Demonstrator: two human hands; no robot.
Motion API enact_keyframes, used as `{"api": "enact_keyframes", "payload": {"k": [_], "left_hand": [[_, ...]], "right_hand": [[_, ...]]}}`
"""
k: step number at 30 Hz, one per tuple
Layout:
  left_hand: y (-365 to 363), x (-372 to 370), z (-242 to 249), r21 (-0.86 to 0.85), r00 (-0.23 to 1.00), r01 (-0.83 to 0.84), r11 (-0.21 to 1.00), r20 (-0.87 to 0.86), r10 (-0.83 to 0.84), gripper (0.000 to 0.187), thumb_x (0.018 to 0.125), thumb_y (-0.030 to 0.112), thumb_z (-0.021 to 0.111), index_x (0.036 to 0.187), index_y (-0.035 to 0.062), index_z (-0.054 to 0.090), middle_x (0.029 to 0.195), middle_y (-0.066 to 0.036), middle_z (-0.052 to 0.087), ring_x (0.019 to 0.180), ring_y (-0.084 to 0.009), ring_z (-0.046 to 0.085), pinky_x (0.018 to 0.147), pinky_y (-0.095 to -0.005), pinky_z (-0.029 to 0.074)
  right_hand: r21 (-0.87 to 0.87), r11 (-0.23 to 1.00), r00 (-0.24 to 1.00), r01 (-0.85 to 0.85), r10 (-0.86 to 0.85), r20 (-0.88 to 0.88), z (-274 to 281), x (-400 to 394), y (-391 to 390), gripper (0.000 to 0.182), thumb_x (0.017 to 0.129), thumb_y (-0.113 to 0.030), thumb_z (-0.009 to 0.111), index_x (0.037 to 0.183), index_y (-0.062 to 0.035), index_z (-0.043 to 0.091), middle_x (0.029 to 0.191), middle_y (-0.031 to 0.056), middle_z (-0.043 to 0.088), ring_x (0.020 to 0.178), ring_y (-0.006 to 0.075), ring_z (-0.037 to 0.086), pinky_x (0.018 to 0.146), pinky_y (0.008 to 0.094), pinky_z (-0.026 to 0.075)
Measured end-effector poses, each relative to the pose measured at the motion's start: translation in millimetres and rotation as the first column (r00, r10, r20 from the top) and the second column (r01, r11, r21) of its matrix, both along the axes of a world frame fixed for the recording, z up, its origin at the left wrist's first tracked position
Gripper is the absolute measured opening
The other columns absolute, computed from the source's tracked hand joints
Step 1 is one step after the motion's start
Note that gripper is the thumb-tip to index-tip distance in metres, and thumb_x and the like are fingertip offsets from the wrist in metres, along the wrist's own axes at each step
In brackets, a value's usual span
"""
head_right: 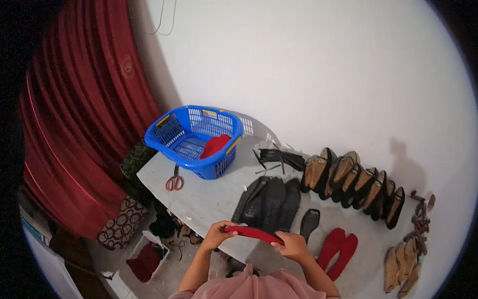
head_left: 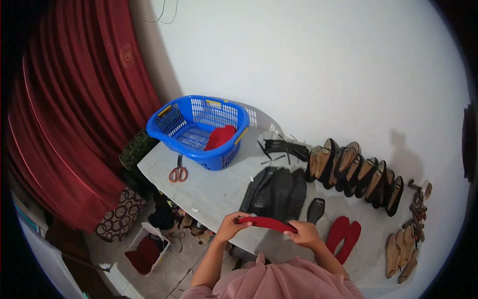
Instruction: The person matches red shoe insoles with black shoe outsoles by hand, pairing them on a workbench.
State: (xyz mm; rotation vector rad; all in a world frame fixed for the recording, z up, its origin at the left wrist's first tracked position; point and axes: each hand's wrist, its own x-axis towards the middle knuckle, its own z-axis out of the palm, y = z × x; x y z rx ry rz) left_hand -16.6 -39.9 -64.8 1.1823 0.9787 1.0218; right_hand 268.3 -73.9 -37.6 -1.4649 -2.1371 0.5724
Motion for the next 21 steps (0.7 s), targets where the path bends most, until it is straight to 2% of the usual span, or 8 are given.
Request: {"api": "enact_keyframes", "payload": {"k": [7,11,12,15,16,19,20,21], "left_hand": [[67.4,-94.5,38.4,0.043,0.995,0.056,0.998,0.077,-0.059,0.032,0.077,-0.003,0.071,0.107,-0.0005,0.059,0.099,-0.004,0.061,0.092,-0.0118,0.058,0.083,-0.0253,0.049],[107.4,-150.7,60.4,0.361,0.989,0.069,0.93,0.095,-0.11,0.031,0.072,-0.008,0.072,0.101,0.0006,0.064,0.106,-0.007,0.058,0.101,-0.0161,0.057,0.088,-0.0282,0.047],[116.4,-164.7,62.1,0.321,0.978,0.071,0.944,0.163,-0.129,0.035,0.067,-0.011,0.073,0.099,0.0008,0.065,0.113,-0.008,0.055,0.108,-0.0183,0.054,0.092,-0.0308,0.045],[142.8,-196.8,80.9,0.487,0.959,0.09,0.868,0.192,-0.207,0.039,0.063,-0.011,0.074,0.099,0.0008,0.065,0.118,-0.008,0.052,0.11,-0.0189,0.052,0.096,-0.0325,0.043],[158.5,-209.0,73.7,0.563,0.961,0.123,0.817,0.138,-0.24,0.057,0.059,-0.009,0.077,0.112,0.0027,0.06,0.122,-0.008,0.05,0.115,-0.0198,0.05,0.098,-0.034,0.041],[177.0,-212.7,97.1,0.574,0.957,0.02,0.819,0.226,-0.182,0.078,0.056,-0.005,0.08,0.127,0.0052,0.048,0.125,-0.009,0.049,0.117,-0.0201,0.048,0.099,-0.0357,0.041],[184.6,-216.4,96.4,0.586,0.971,0.06,0.808,0.152,-0.182,0.09,0.063,0.003,0.082,0.138,0.007,0.032,0.131,-0.009,0.045,0.122,-0.0216,0.044,0.102,-0.038,0.037],[195.7,-215.7,92.0,0.546,0.952,0.058,0.836,0.222,-0.212,0.087,0.067,0.008,0.079,0.139,0.0071,0.03,0.134,-0.009,0.043,0.124,-0.022,0.042,0.103,-0.0384,0.036]], "right_hand": [[0.287,0.958,0.999,0.029,-0.032,0.007,40.6,-94.9,58.1,0.033,0.073,-0.029,0.07,0.096,-0.0077,0.063,0.074,0.0114,0.062,0.067,0.0315,0.061,0.058,0.0402,0.046],[0.416,0.909,0.999,0.007,-0.021,0.028,74.9,-149.0,93.0,0.03,0.071,-0.025,0.069,0.096,-0.0097,0.064,0.076,0.0087,0.062,0.07,0.0288,0.06,0.062,0.0384,0.044],[0.44,0.898,0.999,-0.002,-0.015,0.036,84.2,-160.8,102.6,0.029,0.071,-0.023,0.069,0.097,-0.0103,0.064,0.078,0.0081,0.063,0.072,0.028,0.06,0.064,0.038,0.044],[0.581,0.814,0.996,-0.029,-0.028,0.088,104.9,-189.1,127.7,0.031,0.067,-0.016,0.066,0.098,-0.0112,0.064,0.085,0.0069,0.063,0.08,0.0268,0.058,0.072,0.0384,0.042],[0.606,0.795,0.995,-0.021,-0.039,0.086,113.4,-199.1,134.5,0.034,0.064,-0.012,0.063,0.098,-0.0114,0.064,0.089,0.0064,0.062,0.083,0.0266,0.058,0.075,0.0386,0.041],[0.703,0.711,0.996,-0.008,-0.059,0.071,131.0,-219.3,157.7,0.034,0.064,-0.012,0.064,0.098,-0.011,0.065,0.09,0.0065,0.063,0.084,0.0266,0.058,0.077,0.0383,0.04],[0.694,0.72,0.999,0.015,-0.046,0.026,132.4,-225.7,166.4,0.033,0.066,-0.013,0.065,0.099,-0.0101,0.065,0.09,0.0074,0.064,0.083,0.0273,0.058,0.076,0.0382,0.041],[0.686,0.727,0.999,0.035,-0.031,-0.017,131.9,-231.6,176.9,0.033,0.068,-0.013,0.066,0.1,-0.0092,0.064,0.091,0.0083,0.064,0.082,0.028,0.059,0.076,0.0382,0.042]]}}
